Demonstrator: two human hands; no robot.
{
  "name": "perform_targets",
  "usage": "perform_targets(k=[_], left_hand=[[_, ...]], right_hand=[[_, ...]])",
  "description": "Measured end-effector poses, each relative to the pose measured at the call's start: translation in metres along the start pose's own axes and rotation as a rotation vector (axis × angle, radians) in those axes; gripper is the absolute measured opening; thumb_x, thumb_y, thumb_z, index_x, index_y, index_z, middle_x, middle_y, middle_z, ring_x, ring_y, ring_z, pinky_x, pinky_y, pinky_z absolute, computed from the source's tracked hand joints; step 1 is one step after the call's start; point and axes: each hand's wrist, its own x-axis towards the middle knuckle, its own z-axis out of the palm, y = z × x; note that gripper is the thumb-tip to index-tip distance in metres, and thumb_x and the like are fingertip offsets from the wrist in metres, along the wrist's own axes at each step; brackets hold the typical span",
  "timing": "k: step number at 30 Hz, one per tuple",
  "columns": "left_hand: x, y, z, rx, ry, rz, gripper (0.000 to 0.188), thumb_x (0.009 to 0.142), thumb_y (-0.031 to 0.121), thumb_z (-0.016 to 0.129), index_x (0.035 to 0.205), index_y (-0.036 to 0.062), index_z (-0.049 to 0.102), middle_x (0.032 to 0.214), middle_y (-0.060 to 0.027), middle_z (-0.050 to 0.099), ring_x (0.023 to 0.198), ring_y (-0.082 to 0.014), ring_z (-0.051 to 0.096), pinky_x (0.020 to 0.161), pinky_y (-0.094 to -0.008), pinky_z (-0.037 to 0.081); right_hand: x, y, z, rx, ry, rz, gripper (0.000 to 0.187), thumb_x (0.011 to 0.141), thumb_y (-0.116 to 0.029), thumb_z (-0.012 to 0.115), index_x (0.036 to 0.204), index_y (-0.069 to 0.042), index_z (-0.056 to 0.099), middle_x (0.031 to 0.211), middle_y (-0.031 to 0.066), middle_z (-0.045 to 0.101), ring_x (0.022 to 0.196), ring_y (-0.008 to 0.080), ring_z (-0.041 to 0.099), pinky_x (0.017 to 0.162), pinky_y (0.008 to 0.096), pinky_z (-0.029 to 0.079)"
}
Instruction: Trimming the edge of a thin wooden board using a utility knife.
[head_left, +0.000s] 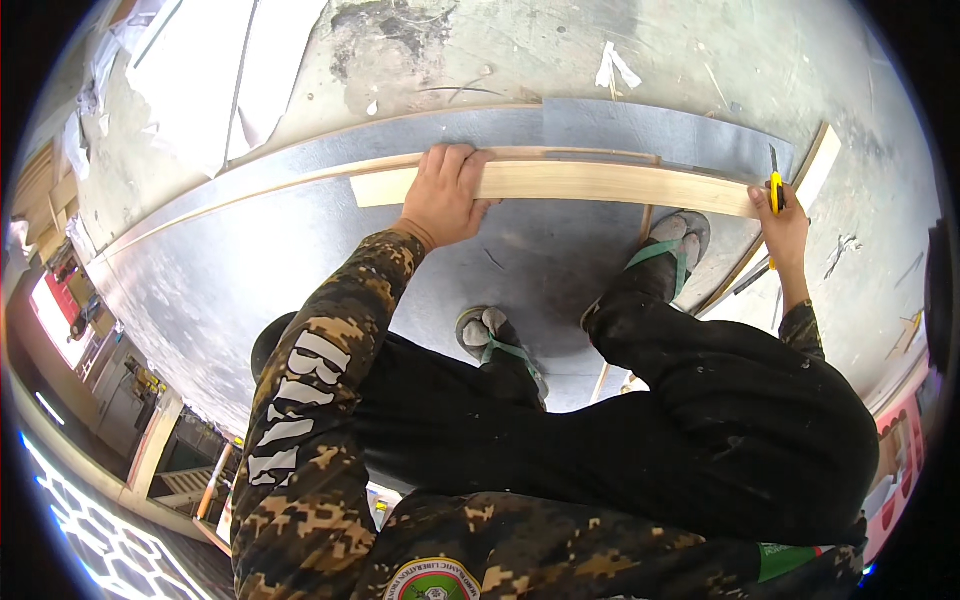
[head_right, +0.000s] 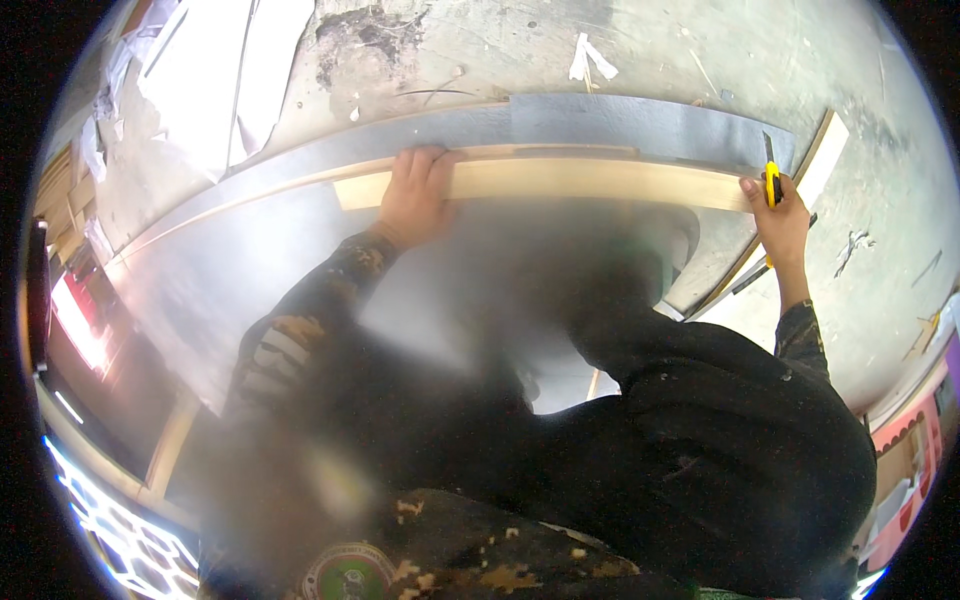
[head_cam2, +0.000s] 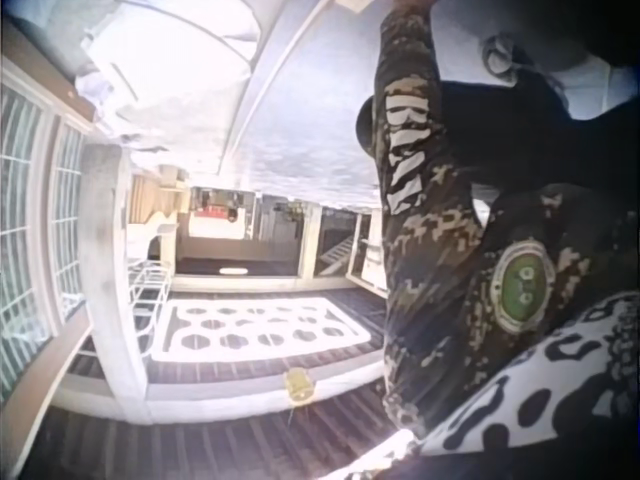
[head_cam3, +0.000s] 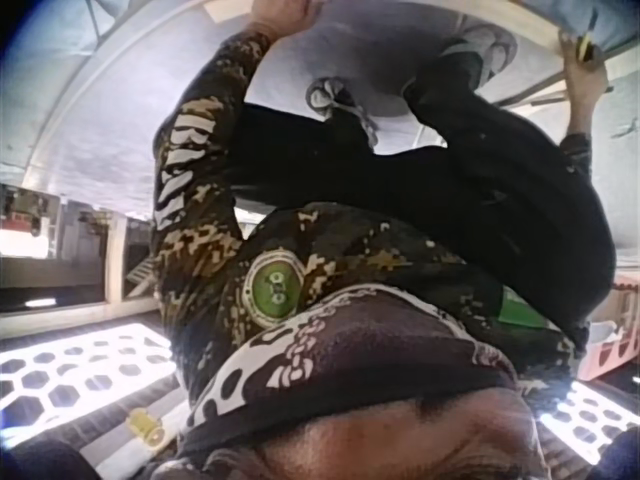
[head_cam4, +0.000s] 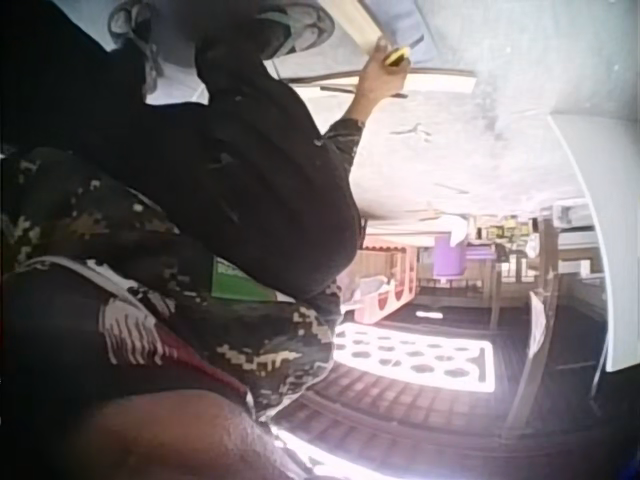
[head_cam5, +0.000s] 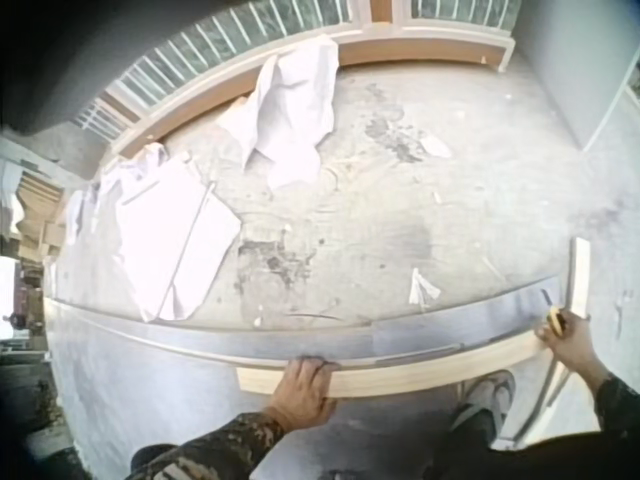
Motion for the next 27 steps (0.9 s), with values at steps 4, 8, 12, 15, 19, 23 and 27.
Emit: perform_targets(k=[4,8,12,15,19,23,27], left_hand=[[0.001,0.001,-0.003,0.004,-0.022,-0.007,0.062,0.081,0.029,0.076,0.132,0.0002,0.053,0.122,-0.0172,0.05,0.113,-0.0364,0.048,0.102,-0.0486,0.04],[0.002,0.001,-0.004,0.005,-0.022,0.009,0.063,0.081,0.028,0.076,0.132,0.0,0.052,0.122,-0.0176,0.05,0.113,-0.036,0.048,0.102,-0.0482,0.04],[0.001,0.0,-0.004,-0.003,-0.016,0.012,0.063,0.08,0.028,0.076,0.132,0.0001,0.052,0.121,-0.0176,0.05,0.112,-0.0359,0.048,0.101,-0.0482,0.04],[0.002,0.001,-0.004,-0.009,-0.008,0.016,0.063,0.08,0.028,0.076,0.132,0.0005,0.052,0.121,-0.0174,0.05,0.112,-0.036,0.048,0.101,-0.0484,0.04],[0.001,0.001,-0.003,-0.013,-0.008,0.004,0.063,0.08,0.027,0.076,0.132,0.0012,0.053,0.12,-0.017,0.05,0.112,-0.036,0.048,0.101,-0.0484,0.04],[0.003,0.001,-0.005,-0.027,-0.036,-0.014,0.062,0.079,0.027,0.076,0.131,0.0023,0.054,0.12,-0.017,0.051,0.113,-0.0361,0.049,0.102,-0.0483,0.04],[0.002,-0.001,-0.002,-0.043,0.002,-0.006,0.062,0.078,0.028,0.077,0.13,0.0028,0.054,0.121,-0.0171,0.051,0.113,-0.0365,0.05,0.102,-0.0488,0.041]], right_hand=[[0.001,-0.007,-0.004,-0.05,-0.091,0.087,0.06,0.089,-0.053,0.074,0.116,0.0,0.067,0.097,0.0171,0.073,0.091,0.0245,0.07,0.084,0.0349,0.054],[0.001,-0.002,-0.004,-0.04,-0.087,0.077,0.062,0.089,-0.054,0.074,0.116,0.001,0.067,0.098,0.017,0.073,0.091,0.024,0.07,0.084,0.0348,0.054],[0.0,0.0,0.0,-0.018,-0.019,0.008,0.059,0.088,-0.055,0.075,0.107,0.0,0.067,0.081,0.0127,0.068,0.074,0.0211,0.064,0.072,0.0349,0.053],[-0.001,0.0,0.0,-0.005,-0.012,0.001,0.058,0.088,-0.054,0.075,0.107,0.0,0.067,0.082,0.0129,0.069,0.075,0.0211,0.065,0.072,0.0351,0.053],[-0.001,-0.002,0.001,-0.003,-0.005,-0.01,0.057,0.088,-0.054,0.075,0.107,-0.001,0.067,0.082,0.0118,0.068,0.074,0.0201,0.064,0.071,0.0339,0.052],[-0.001,-0.005,-0.002,-0.023,-0.026,0.009,0.059,0.088,-0.055,0.075,0.107,0.0,0.067,0.079,0.0099,0.066,0.072,0.019,0.061,0.07,0.0332,0.051],[-0.001,-0.001,0.0,0.021,-0.002,-0.005,0.059,0.087,-0.055,0.076,0.107,-0.001,0.067,0.078,0.0093,0.066,0.071,0.0185,0.061,0.07,0.0333,0.051]])
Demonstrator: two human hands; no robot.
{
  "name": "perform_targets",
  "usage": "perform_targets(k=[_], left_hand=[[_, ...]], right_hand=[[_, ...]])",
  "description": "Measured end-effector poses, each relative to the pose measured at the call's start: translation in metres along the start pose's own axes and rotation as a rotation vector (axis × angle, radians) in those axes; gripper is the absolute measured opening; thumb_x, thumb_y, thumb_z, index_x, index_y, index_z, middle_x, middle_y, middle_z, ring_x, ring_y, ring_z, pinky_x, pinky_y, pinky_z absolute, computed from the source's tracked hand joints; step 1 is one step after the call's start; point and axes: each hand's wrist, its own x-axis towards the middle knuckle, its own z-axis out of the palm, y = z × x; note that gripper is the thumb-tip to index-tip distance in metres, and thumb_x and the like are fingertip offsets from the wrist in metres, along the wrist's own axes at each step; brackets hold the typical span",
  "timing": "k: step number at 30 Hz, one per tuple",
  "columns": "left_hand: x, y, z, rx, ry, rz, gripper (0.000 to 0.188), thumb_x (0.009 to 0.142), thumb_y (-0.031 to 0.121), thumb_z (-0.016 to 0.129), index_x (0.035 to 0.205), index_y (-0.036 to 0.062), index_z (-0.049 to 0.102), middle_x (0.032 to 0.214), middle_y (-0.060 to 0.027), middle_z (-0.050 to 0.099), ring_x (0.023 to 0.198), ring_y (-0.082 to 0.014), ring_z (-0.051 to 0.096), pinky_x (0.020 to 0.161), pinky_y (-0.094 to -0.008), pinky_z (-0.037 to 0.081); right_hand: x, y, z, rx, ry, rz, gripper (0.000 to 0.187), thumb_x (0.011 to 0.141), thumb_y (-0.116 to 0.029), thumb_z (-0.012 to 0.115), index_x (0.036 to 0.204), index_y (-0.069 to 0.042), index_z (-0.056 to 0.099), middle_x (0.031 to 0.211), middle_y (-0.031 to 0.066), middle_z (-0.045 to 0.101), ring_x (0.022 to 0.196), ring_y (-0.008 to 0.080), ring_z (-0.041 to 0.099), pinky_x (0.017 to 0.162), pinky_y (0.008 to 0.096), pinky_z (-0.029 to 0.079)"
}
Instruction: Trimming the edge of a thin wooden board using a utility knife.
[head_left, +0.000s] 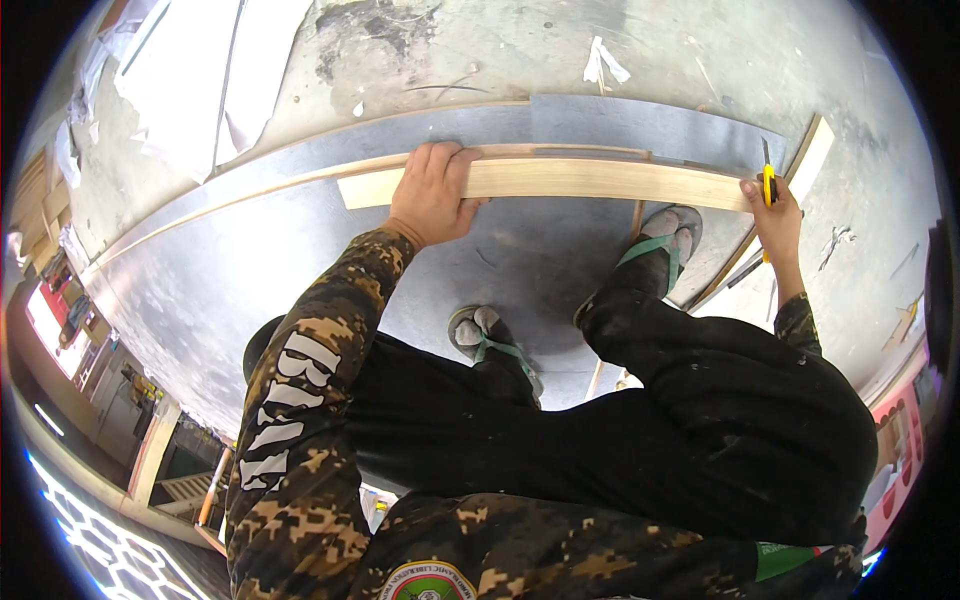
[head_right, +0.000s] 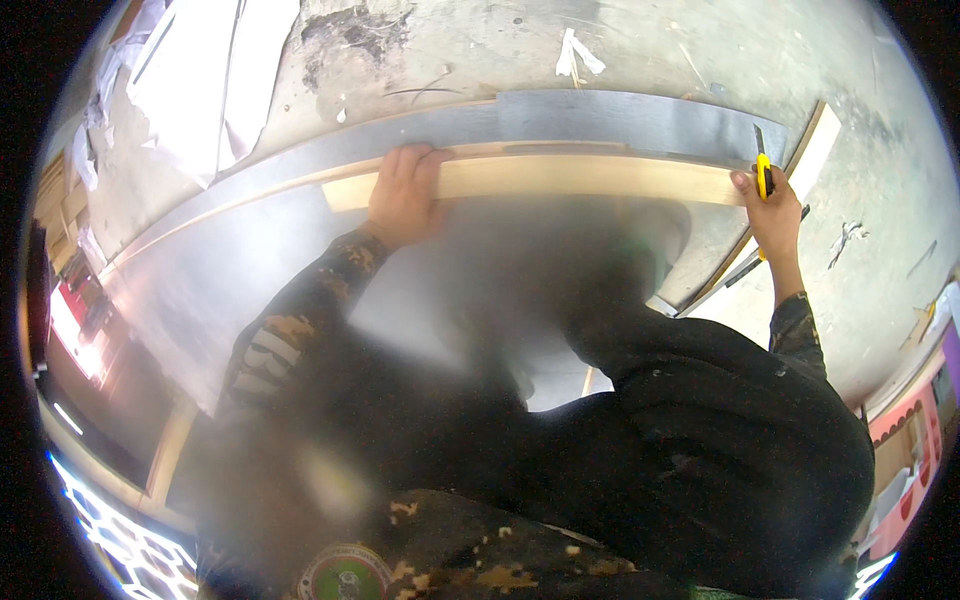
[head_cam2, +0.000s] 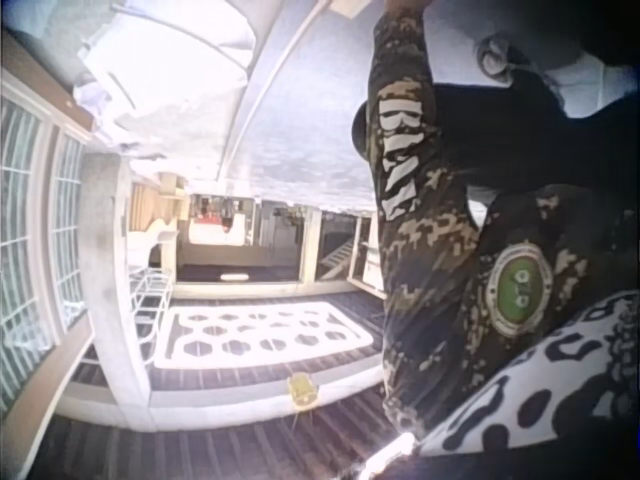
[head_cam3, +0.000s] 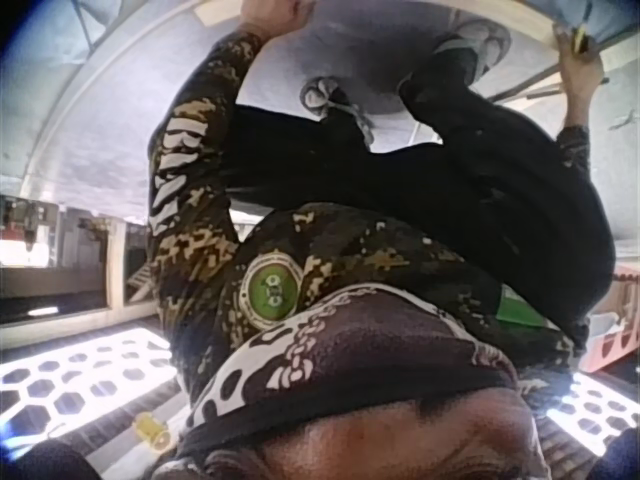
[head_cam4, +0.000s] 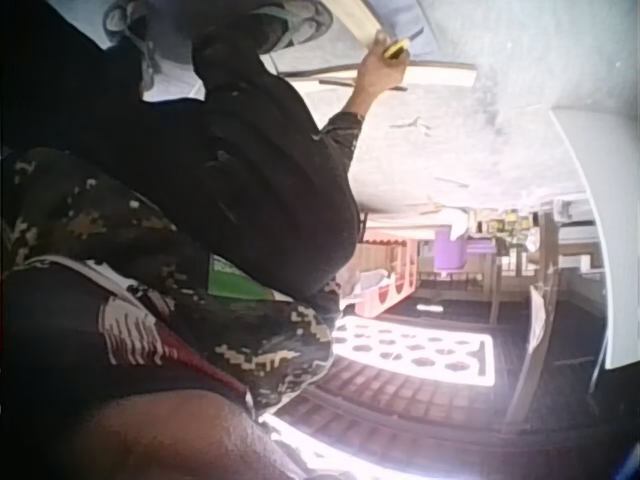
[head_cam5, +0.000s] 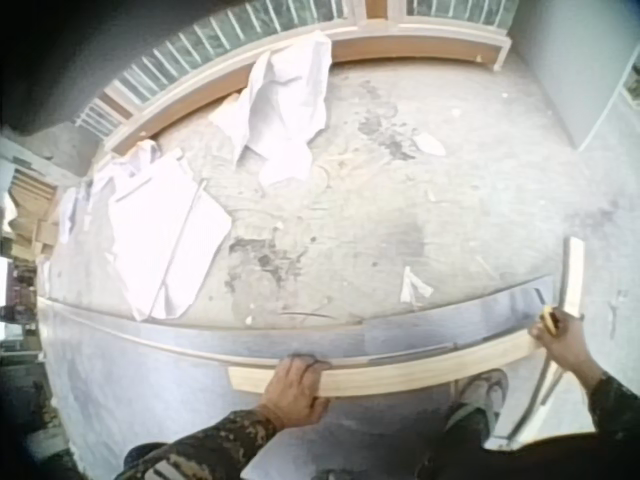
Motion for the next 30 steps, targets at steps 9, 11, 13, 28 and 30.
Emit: perform_targets(k=[9,11,13,28,30], left_hand=[[0.004,0.003,0.006,0.013,0.078,0.014,0.061,0.079,0.039,0.079,0.124,0.0033,0.058,0.117,-0.0165,0.053,0.109,-0.0368,0.052,0.098,-0.0477,0.044],[0.003,0.003,0.005,0.019,0.091,0.002,0.061,0.079,0.04,0.079,0.124,0.0039,0.058,0.116,-0.0159,0.054,0.109,-0.0365,0.052,0.097,-0.0471,0.043],[0.002,0.003,0.008,0.029,0.108,0.007,0.061,0.079,0.04,0.079,0.124,0.0042,0.058,0.116,-0.0156,0.054,0.109,-0.0364,0.052,0.097,-0.0471,0.043],[-0.001,0.006,0.012,0.125,0.058,-0.035,0.064,0.08,0.044,0.076,0.125,0.003,0.055,0.118,-0.0162,0.052,0.11,-0.0364,0.049,0.098,-0.049,0.04],[-0.001,0.008,0.012,0.132,0.055,-0.055,0.065,0.081,0.046,0.076,0.124,0.0026,0.055,0.119,-0.0161,0.052,0.11,-0.036,0.048,0.099,-0.0488,0.039]], right_hand=[[0.001,0.005,0.001,0.039,0.034,-0.012,0.06,0.086,-0.055,0.076,0.108,-0.001,0.067,0.078,0.0115,0.066,0.071,0.0212,0.061,0.069,0.0353,0.051],[0.001,0.003,0.003,-0.005,-0.008,0.024,0.06,0.085,-0.053,0.078,0.109,0.0,0.067,0.078,0.0123,0.065,0.07,0.0228,0.061,0.069,0.0359,0.05],[0.002,0.002,0.003,0.028,-0.028,0.063,0.06,0.083,-0.052,0.079,0.11,0.001,0.066,0.079,0.0137,0.065,0.071,0.0264,0.062,0.069,0.0368,0.05],[0.01,-0.004,0.003,-0.245,-0.005,0.075,0.077,0.079,-0.052,0.08,0.126,0.005,0.06,0.105,0.0279,0.066,0.093,0.0392,0.066,0.087,0.041,0.053],[0.014,-0.003,0.002,-0.237,-0.03,0.113,0.08,0.078,-0.052,0.081,0.129,0.004,0.058,0.11,0.0304,0.064,0.099,0.0413,0.065,0.09,0.0424,0.053]])
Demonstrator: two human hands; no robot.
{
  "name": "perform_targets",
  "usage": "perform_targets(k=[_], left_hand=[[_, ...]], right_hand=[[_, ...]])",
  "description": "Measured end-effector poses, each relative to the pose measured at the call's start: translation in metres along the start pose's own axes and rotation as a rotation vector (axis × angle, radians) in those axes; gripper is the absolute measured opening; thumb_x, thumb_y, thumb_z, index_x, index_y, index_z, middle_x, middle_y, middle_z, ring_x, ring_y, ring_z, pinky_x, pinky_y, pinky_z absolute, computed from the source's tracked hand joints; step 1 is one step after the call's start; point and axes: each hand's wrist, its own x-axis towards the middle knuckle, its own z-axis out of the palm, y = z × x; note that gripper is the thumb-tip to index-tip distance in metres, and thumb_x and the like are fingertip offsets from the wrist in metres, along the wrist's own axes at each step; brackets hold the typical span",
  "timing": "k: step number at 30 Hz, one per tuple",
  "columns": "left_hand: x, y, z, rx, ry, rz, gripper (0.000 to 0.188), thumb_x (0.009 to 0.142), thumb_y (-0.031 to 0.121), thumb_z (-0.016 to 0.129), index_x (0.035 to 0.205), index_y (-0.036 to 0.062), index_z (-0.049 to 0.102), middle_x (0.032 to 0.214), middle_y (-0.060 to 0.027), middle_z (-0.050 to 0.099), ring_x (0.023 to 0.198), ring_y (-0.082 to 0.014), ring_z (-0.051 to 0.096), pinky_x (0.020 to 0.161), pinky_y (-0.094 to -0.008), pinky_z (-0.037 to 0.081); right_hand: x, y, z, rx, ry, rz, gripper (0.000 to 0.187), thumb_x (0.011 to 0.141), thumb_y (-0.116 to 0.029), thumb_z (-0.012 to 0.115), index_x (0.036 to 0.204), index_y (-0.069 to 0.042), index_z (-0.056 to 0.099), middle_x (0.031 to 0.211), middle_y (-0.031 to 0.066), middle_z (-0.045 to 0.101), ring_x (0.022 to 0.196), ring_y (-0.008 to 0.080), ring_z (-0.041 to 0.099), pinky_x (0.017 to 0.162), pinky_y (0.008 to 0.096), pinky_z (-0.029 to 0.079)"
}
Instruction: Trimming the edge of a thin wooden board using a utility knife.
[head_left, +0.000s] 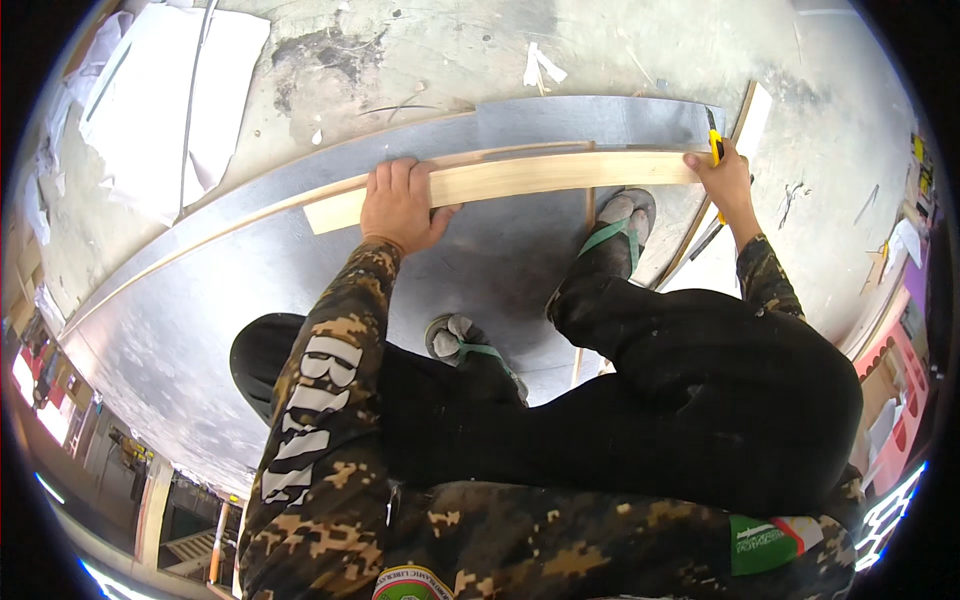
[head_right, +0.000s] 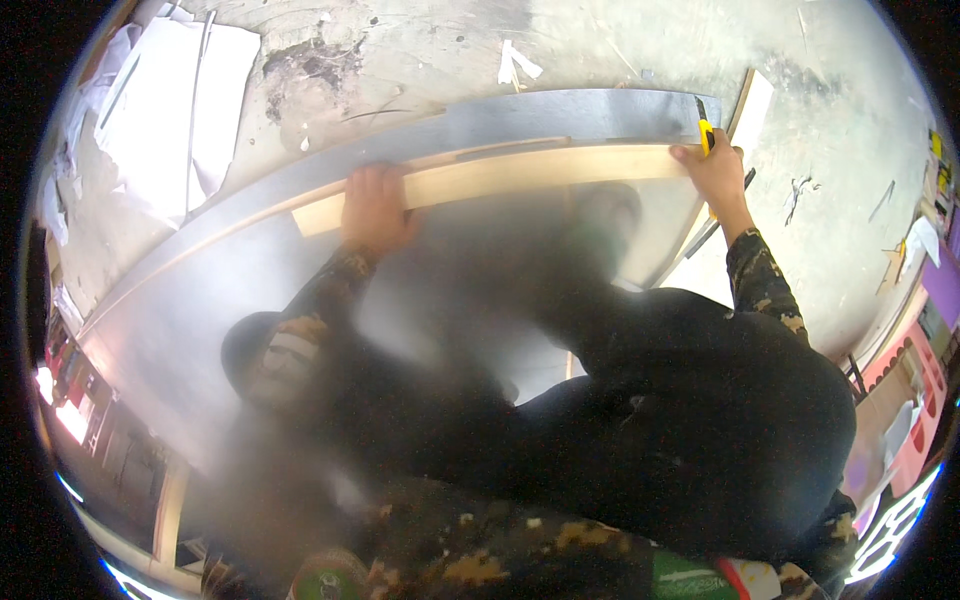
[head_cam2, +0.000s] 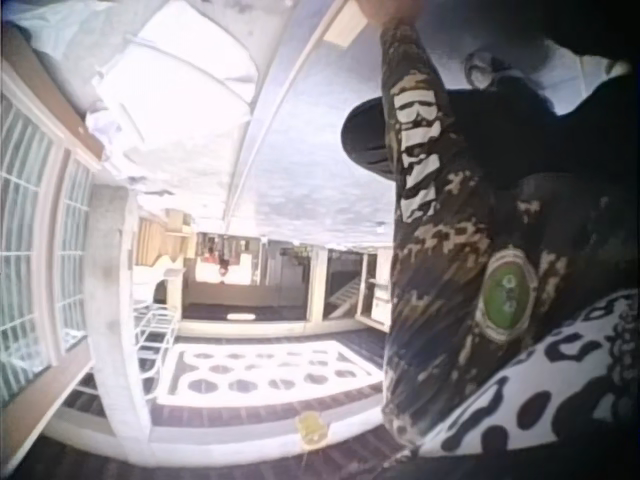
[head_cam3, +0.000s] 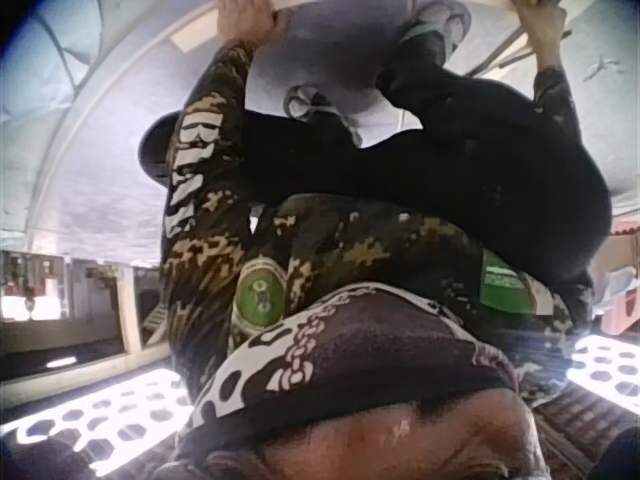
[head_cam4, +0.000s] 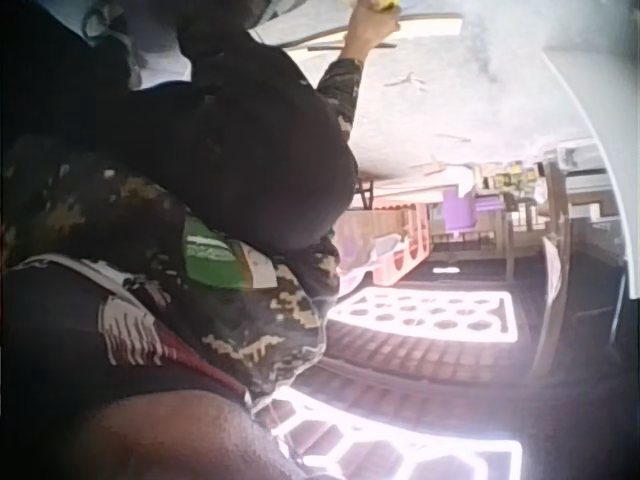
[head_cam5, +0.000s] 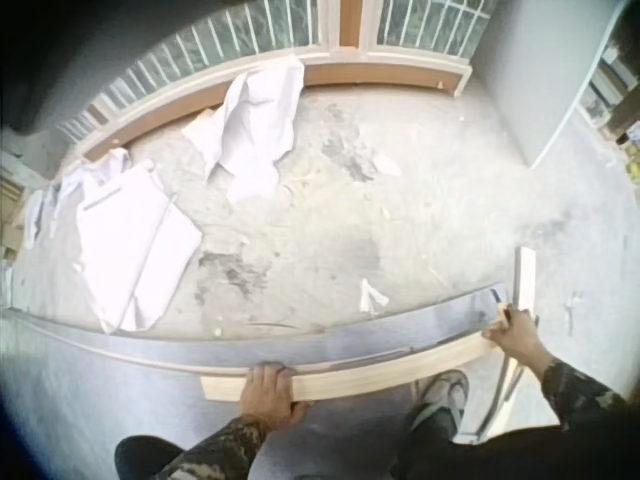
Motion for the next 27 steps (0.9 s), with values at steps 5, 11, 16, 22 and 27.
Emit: perform_targets(k=[5,11,16,22,27], left_hand=[[0.002,0.006,-0.001,0.008,0.03,-0.026,0.067,0.082,0.053,0.074,0.122,0.0018,0.056,0.12,-0.0152,0.052,0.112,-0.035,0.048,0.101,-0.0478,0.039],[0.002,0.01,-0.008,0.022,-0.009,-0.087,0.066,0.081,0.053,0.075,0.118,0.0021,0.057,0.118,-0.0146,0.053,0.112,-0.0344,0.049,0.101,-0.0465,0.039],[0.0,0.008,-0.002,0.025,0.09,-0.033,0.064,0.08,0.052,0.076,0.115,0.0022,0.057,0.116,-0.0148,0.054,0.11,-0.0348,0.049,0.099,-0.0468,0.039],[0.004,0.008,0.0,0.068,0.053,-0.045,0.064,0.08,0.052,0.076,0.115,0.0024,0.057,0.116,-0.0148,0.054,0.109,-0.0353,0.05,0.098,-0.0477,0.039],[0.0,0.002,0.003,0.031,0.081,-0.049,0.066,0.08,0.053,0.075,0.118,0.0028,0.058,0.116,-0.0141,0.054,0.108,-0.0343,0.05,0.099,-0.0477,0.039]], right_hand=[[0.001,-0.01,-0.008,0.027,-0.082,0.151,0.088,0.078,-0.052,0.081,0.139,0.003,0.049,0.117,0.0322,0.063,0.111,0.0439,0.062,0.096,0.0457,0.051],[-0.009,-0.025,-0.003,-0.074,0.01,0.197,0.091,0.079,-0.057,0.08,0.133,0.008,0.045,0.113,0.0335,0.067,0.108,0.0479,0.066,0.093,0.0491,0.053],[-0.008,-0.04,-0.019,-0.058,-0.003,0.212,0.092,0.079,-0.053,0.081,0.132,0.01,0.041,0.109,0.0332,0.068,0.107,0.0465,0.067,0.091,0.0498,0.054],[-0.01,-0.036,-0.023,0.0,-0.024,0.196,0.089,0.077,-0.051,0.083,0.13,0.009,0.043,0.107,0.032,0.069,0.104,0.0467,0.068,0.088,0.0489,0.054],[-0.009,-0.033,-0.014,0.079,0.019,0.195,0.083,0.077,-0.051,0.083,0.128,0.006,0.052,0.109,0.0312,0.069,0.105,0.046,0.068,0.089,0.0476,0.053]])
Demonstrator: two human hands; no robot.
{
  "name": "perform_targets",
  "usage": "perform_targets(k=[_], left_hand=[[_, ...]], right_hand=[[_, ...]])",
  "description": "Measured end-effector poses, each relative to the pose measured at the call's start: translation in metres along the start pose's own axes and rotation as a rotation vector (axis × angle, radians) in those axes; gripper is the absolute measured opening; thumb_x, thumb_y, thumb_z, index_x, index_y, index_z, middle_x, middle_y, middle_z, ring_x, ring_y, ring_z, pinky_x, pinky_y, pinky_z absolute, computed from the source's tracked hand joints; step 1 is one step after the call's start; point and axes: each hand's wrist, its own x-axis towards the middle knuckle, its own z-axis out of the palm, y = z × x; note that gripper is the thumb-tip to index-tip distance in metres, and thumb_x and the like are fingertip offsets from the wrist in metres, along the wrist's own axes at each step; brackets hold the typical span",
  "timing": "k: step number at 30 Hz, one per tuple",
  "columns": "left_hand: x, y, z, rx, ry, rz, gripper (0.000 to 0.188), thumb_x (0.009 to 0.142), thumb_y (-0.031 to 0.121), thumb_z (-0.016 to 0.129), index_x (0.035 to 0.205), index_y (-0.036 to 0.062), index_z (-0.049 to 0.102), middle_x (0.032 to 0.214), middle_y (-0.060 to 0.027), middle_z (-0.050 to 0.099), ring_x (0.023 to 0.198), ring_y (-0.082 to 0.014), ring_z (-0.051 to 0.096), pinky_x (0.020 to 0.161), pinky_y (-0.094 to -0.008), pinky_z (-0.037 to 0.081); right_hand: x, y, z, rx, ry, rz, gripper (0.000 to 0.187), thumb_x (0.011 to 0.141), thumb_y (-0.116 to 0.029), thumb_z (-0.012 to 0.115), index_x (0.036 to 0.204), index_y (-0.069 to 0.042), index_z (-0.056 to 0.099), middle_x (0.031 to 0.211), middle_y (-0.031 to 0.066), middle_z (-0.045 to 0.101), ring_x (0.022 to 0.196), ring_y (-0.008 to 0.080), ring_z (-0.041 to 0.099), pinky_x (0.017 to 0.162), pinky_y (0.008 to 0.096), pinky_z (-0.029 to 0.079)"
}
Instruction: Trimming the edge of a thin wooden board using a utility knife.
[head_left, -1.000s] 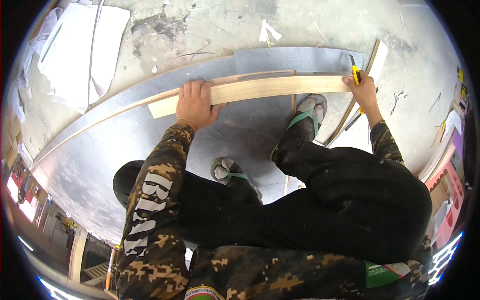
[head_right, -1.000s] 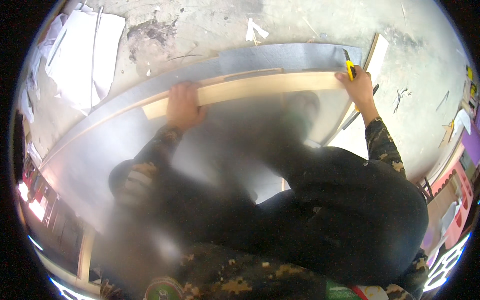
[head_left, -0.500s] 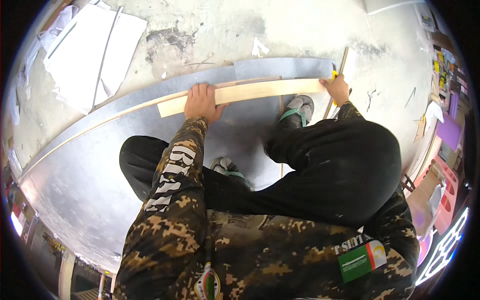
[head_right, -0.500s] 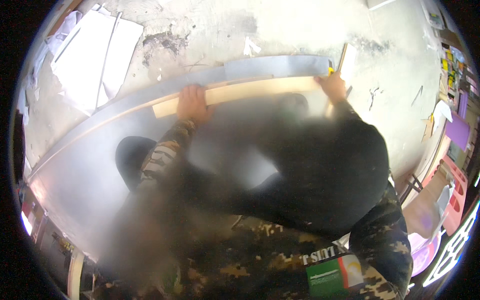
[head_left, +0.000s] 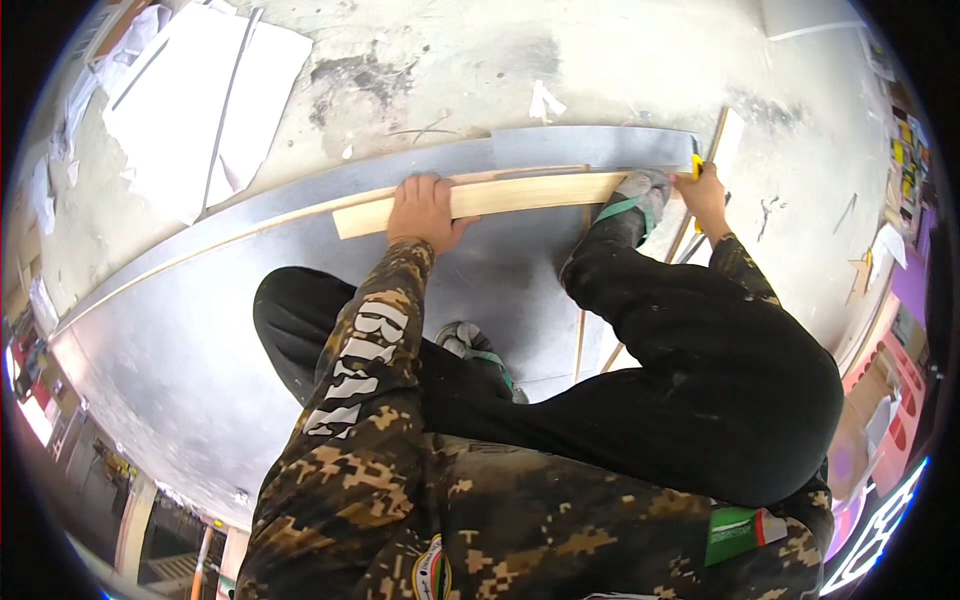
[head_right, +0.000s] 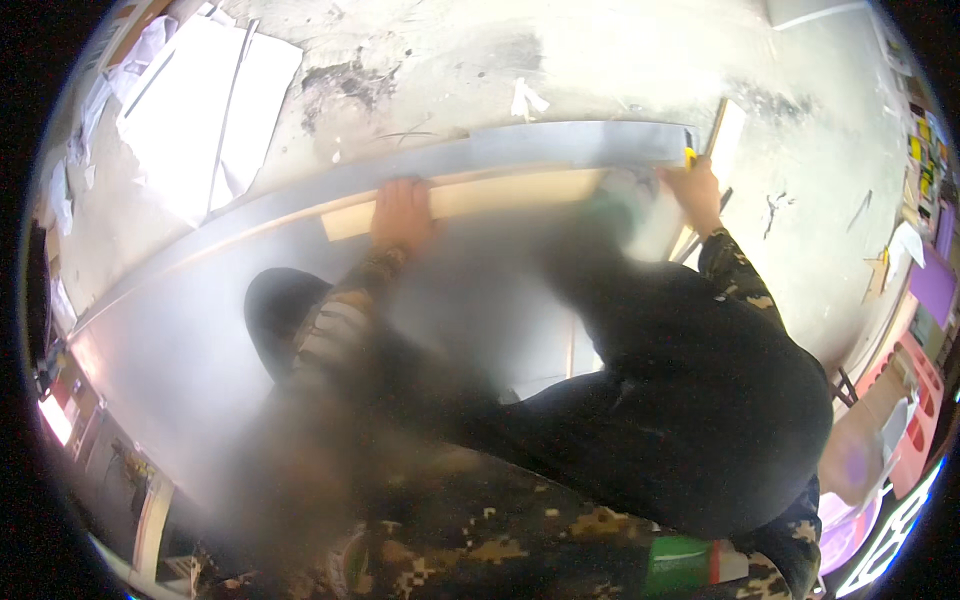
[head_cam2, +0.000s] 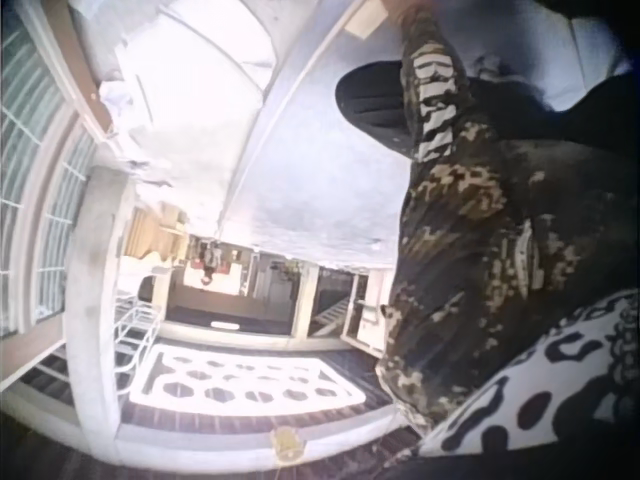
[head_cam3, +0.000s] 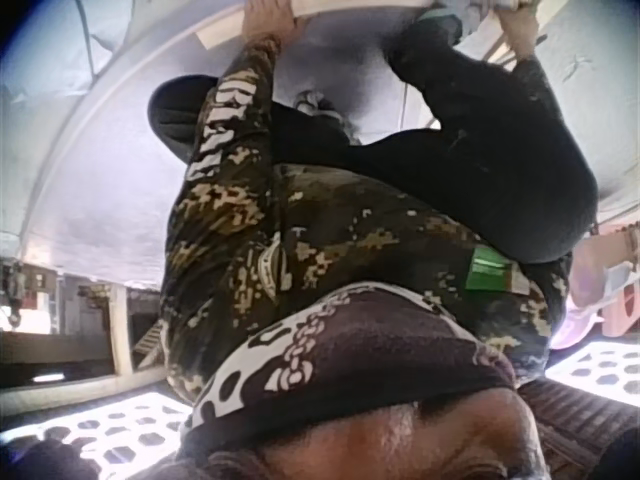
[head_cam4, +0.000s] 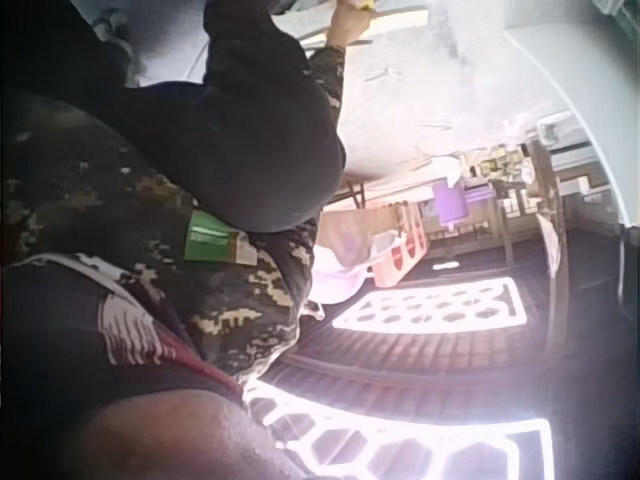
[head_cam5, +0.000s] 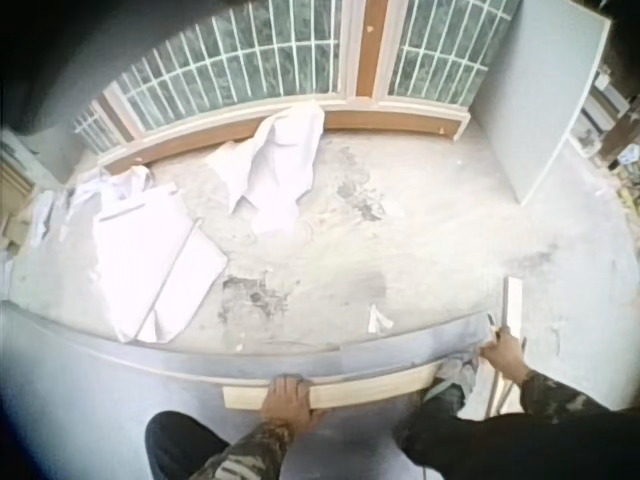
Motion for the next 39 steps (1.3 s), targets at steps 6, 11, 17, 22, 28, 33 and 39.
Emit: perform_targets(k=[6,11,17,22,28,33,39], left_hand=[[0.016,0.012,-0.002,0.036,-0.294,-0.065,0.068,0.083,0.059,0.07,0.12,0.0032,0.06,0.116,-0.0125,0.055,0.111,-0.0318,0.05,0.102,-0.0451,0.039],[0.005,0.003,-0.004,-0.013,-0.159,-0.066,0.069,0.081,0.059,0.072,0.12,0.003,0.059,0.116,-0.0126,0.054,0.111,-0.0316,0.049,0.101,-0.0448,0.039],[0.0,-0.001,0.003,-0.031,-0.178,-0.081,0.071,0.08,0.059,0.072,0.122,0.0027,0.058,0.117,-0.0133,0.054,0.112,-0.0319,0.049,0.101,-0.0453,0.039],[0.003,0.007,-0.001,-0.072,-0.221,-0.071,0.072,0.081,0.058,0.072,0.124,0.0029,0.057,0.119,-0.0133,0.053,0.113,-0.032,0.049,0.101,-0.0461,0.039],[-0.001,0.002,-0.005,-0.07,-0.131,-0.048,0.066,0.087,0.058,0.065,0.125,0.0052,0.057,0.122,-0.0139,0.053,0.114,-0.0321,0.049,0.104,-0.0464,0.037],[0.001,0.003,0.001,-0.048,-0.125,-0.066,0.059,0.09,0.054,0.062,0.125,0.0063,0.058,0.121,-0.0143,0.052,0.114,-0.0327,0.049,0.103,-0.0469,0.038],[0.003,0.003,0.002,-0.036,-0.091,-0.057,0.057,0.09,0.053,0.062,0.122,0.0067,0.058,0.118,-0.0136,0.053,0.111,-0.0323,0.05,0.1,-0.0474,0.039]], right_hand=[[0.029,0.064,0.018,-0.032,0.088,-0.135,0.076,0.081,-0.048,0.08,0.131,0.002,0.053,0.113,0.0287,0.069,0.108,0.0446,0.067,0.088,0.0479,0.053],[0.023,0.052,0.024,0.06,0.026,-0.116,0.084,0.078,-0.054,0.083,0.13,0.006,0.053,0.115,0.0274,0.067,0.11,0.0428,0.065,0.092,0.0447,0.051],[0.022,0.052,0.026,0.123,-0.026,-0.101,0.087,0.078,-0.055,0.083,0.131,0.007,0.053,0.119,0.0261,0.067,0.113,0.0395,0.065,0.095,0.0429,0.05],[0.016,0.055,0.015,0.121,-0.076,-0.028,0.086,0.076,-0.055,0.084,0.129,0.007,0.055,0.114,0.0249,0.068,0.109,0.0388,0.066,0.093,0.0425,0.051],[0.01,0.034,0.014,0.048,0.071,-0.171,0.086,0.075,-0.055,0.085,0.126,0.007,0.057,0.095,0.0208,0.069,0.085,0.0339,0.069,0.075,0.0411,0.054],[-0.036,-0.09,-0.001,0.163,0.013,-0.479,0.071,0.072,-0.042,0.089,0.12,0.0,0.058,0.099,0.0224,0.069,0.093,0.0392,0.069,0.081,0.0465,0.053],[-0.073,-0.169,0.046,0.027,-0.284,-0.808,0.074,0.068,-0.044,0.089,0.12,-0.005,0.053,0.099,0.0191,0.069,0.095,0.0417,0.068,0.077,0.048,0.054]])
